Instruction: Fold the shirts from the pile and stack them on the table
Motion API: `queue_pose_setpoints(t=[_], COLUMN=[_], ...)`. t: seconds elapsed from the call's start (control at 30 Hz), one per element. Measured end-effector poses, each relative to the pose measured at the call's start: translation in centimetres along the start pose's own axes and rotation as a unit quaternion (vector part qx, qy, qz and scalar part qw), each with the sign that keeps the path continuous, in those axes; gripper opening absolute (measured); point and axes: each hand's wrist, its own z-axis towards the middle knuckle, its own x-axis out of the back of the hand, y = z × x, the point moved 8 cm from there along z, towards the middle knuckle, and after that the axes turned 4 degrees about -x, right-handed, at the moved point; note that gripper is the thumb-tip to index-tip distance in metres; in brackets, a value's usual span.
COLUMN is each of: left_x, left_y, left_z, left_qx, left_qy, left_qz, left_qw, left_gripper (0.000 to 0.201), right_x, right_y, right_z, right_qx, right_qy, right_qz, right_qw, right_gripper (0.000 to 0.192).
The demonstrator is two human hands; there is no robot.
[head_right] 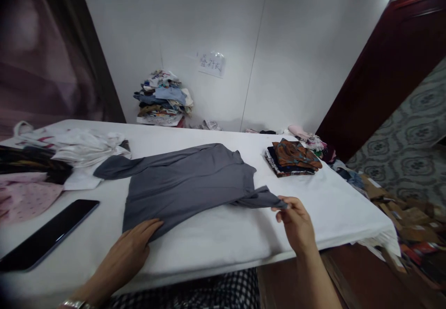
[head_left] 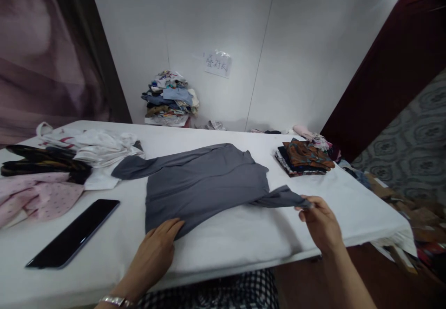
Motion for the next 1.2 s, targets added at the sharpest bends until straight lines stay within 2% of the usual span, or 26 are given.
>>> queue_pose_setpoints(t=[0.03, 0.1, 0.2, 0.27, 0.33, 0.4, 0.47, 0.53, 0.6, 0.63, 0.7, 0.77, 0.87, 0.93, 1.03, 1.07, 1.13, 1.2], left_x=[0.0, 0.3, 1.6, 2.5, 3.3, 3.9, 4.3, 4.4, 4.2, 4.1, 3.6, 2.9, 2.1, 1.8, 1.6, 1.6, 1.5, 1.6], left_y=[-0.1, -0.8, -2.9, -4.4, -5.3, -5.7, -5.8, -6.0, -6.4, -6.7, -7.1, -7.3, -7.6, -7.9, -8.7, -8.9, -9.1, -9.1], left_z=[0.1, 0.2, 0.4, 0.5, 0.6, 0.9, 1.3, 1.5, 1.6, 1.5, 1.3, 0.9, 0.5, 0.4, 0.4, 0.4, 0.5, 0.6], left_qx=[-0.001, 0.008, 0.064, 0.112, 0.141, 0.152, 0.154, 0.163, 0.174, 0.180, 0.190, 0.194, 0.189, 0.180, 0.172, 0.171, 0.168, 0.166], left_qy=[0.003, 0.013, 0.042, 0.057, 0.066, 0.077, 0.084, 0.086, 0.087, 0.088, 0.081, 0.060, 0.041, 0.050, 0.071, 0.076, 0.077, 0.081], left_qz=[0.001, -0.002, -0.024, -0.050, -0.075, -0.092, -0.103, -0.105, -0.102, -0.101, -0.105, -0.116, -0.138, -0.153, -0.172, -0.177, -0.185, -0.189], left_qw=[1.000, 1.000, 0.997, 0.991, 0.985, 0.981, 0.979, 0.977, 0.975, 0.974, 0.973, 0.972, 0.971, 0.970, 0.967, 0.966, 0.965, 0.964], left_gripper=[0.061, 0.052, 0.041, 0.038, 0.034, 0.032, 0.031, 0.031, 0.031, 0.031, 0.031, 0.033, 0.038, 0.038, 0.036, 0.035, 0.034, 0.034], right_x=[1.3, 2.4, 2.2, 2.1, 1.4, -0.6, -4.0, -8.3, -11.3, -11.9, -11.5, -10.3, -9.2, -9.3, -10.8, -11.4, -12.2, -13.0], right_y=[-0.2, 0.3, 2.3, 3.2, 3.1, 1.3, -2.3, -5.7, -7.6, -7.7, -6.4, -2.9, 3.6, 6.5, 8.6, 9.1, 9.8, 9.9], right_z=[-0.1, -0.4, -0.6, 0.0, 1.3, 3.2, 5.2, 6.5, 7.5, 8.1, 9.0, 8.9, 5.8, 2.9, 0.5, 0.4, 1.3, 2.8], right_qx=[0.006, -0.009, -0.052, -0.068, -0.072, -0.034, 0.066, 0.180, 0.241, 0.251, 0.231, 0.169, 0.058, 0.040, 0.071, 0.072, 0.057, 0.057], right_qy=[0.029, 0.033, 0.006, 0.019, 0.029, 0.017, -0.019, -0.095, -0.143, -0.139, -0.094, -0.067, -0.108, -0.136, -0.140, -0.129, -0.114, -0.137], right_qz=[0.023, 0.007, -0.079, -0.112, -0.137, -0.177, -0.226, -0.256, -0.249, -0.239, -0.233, -0.255, -0.319, -0.378, -0.489, -0.526, -0.583, -0.599], right_qw=[0.999, 0.999, 0.996, 0.991, 0.988, 0.983, 0.972, 0.945, 0.927, 0.928, 0.940, 0.950, 0.940, 0.915, 0.858, 0.838, 0.802, 0.787], right_gripper=[0.007, 0.008, 0.012, 0.018, 0.025, 0.030, 0.030, 0.033, 0.047, 0.052, 0.049, 0.035, 0.031, 0.039, 0.055, 0.055, 0.044, 0.031])
